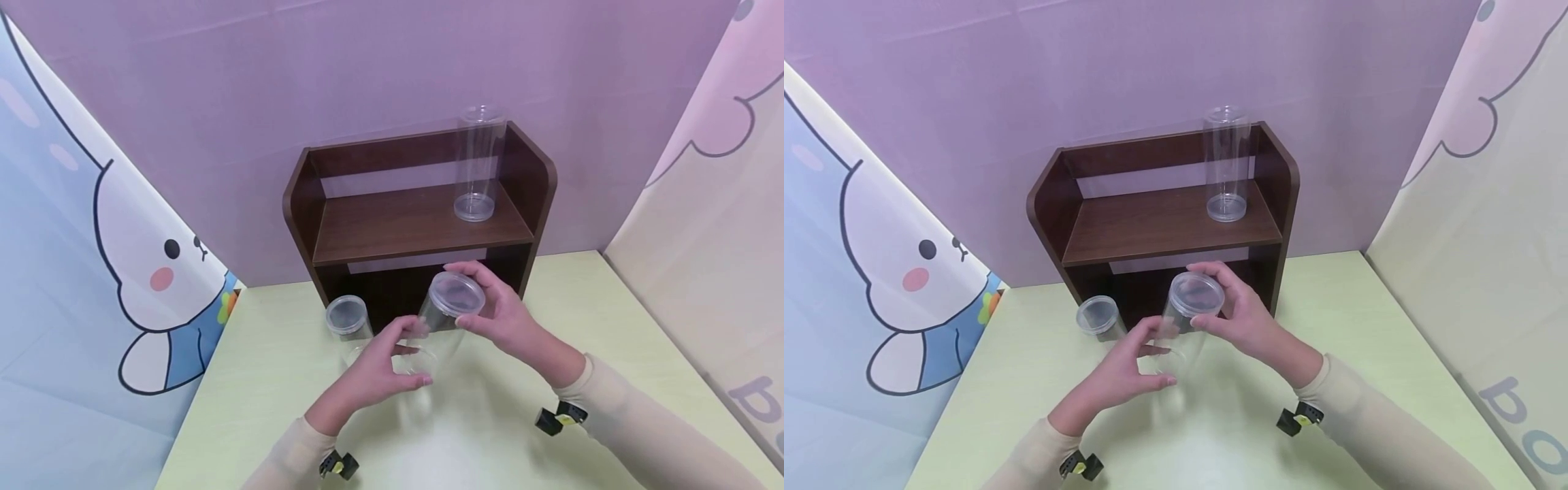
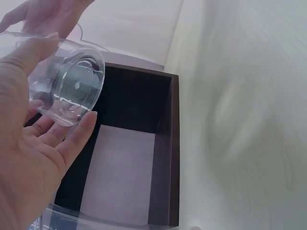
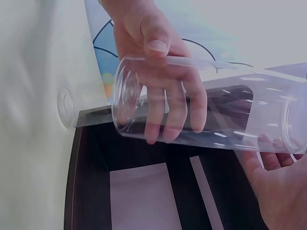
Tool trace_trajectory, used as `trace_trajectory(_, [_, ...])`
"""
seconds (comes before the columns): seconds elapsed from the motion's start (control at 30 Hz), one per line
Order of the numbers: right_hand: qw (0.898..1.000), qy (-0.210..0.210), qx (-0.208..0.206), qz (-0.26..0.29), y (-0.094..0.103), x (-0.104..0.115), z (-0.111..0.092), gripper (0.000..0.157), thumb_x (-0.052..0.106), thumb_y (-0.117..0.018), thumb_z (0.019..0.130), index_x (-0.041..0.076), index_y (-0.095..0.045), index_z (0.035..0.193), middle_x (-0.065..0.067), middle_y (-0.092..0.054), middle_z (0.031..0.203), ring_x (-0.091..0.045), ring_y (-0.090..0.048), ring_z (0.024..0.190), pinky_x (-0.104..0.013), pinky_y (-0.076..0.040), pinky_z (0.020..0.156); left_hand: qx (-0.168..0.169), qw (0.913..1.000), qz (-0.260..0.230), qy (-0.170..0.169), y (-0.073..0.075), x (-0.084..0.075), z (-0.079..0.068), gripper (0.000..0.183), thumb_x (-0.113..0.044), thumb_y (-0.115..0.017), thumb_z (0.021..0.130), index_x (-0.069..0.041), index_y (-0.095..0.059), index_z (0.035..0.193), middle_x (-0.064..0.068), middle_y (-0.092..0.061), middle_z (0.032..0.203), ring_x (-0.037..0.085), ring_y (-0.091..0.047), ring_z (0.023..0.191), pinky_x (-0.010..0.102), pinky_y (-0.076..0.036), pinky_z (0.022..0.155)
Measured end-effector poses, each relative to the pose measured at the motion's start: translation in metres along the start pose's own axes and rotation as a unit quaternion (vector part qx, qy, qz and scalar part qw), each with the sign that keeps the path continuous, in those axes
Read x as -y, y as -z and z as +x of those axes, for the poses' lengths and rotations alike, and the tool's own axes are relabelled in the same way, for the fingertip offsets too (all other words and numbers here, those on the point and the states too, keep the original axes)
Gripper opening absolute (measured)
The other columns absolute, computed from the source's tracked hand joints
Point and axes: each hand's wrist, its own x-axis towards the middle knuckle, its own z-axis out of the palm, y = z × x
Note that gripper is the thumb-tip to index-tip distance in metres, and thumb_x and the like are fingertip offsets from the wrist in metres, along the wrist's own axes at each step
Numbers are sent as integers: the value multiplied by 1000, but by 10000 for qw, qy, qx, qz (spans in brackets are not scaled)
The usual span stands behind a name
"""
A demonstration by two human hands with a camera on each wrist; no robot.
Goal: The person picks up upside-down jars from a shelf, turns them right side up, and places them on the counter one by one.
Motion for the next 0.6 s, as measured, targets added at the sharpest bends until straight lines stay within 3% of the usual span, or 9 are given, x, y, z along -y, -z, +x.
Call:
trace_trajectory(0.23, [9998, -95, 102, -126, -5, -1, -1, 68, 6, -84, 98, 0, -48, 155, -14, -60, 143, -24, -64, 123, -30, -61, 98, 69, 9998, 169, 68, -3, 4, 0, 84, -11, -96, 87, -20, -47, 155, -5, -61, 145, 27, -59, 140, 34, -57, 111])
trace_trajectory(0.37, [9992, -105, 92, -379, -5, -3, -1, 67, 6, -84, 97, 2, -49, 154, -16, -60, 142, -27, -64, 123, -30, -61, 100, 140, 9994, 289, 140, -3, 5, 0, 85, -15, -95, 89, -23, -46, 157, -3, -60, 150, 25, -57, 143, 39, -54, 116])
trace_trajectory(0.6, [9974, -209, 98, -687, -6, -8, -2, 69, -8, -81, 93, 0, -49, 154, -19, -61, 141, -29, -65, 123, -28, -58, 103, 53, 9967, 785, 215, 6, -1, -3, 87, -23, -92, 93, -26, -41, 164, -8, -51, 161, 14, -48, 150, 44, -45, 125])
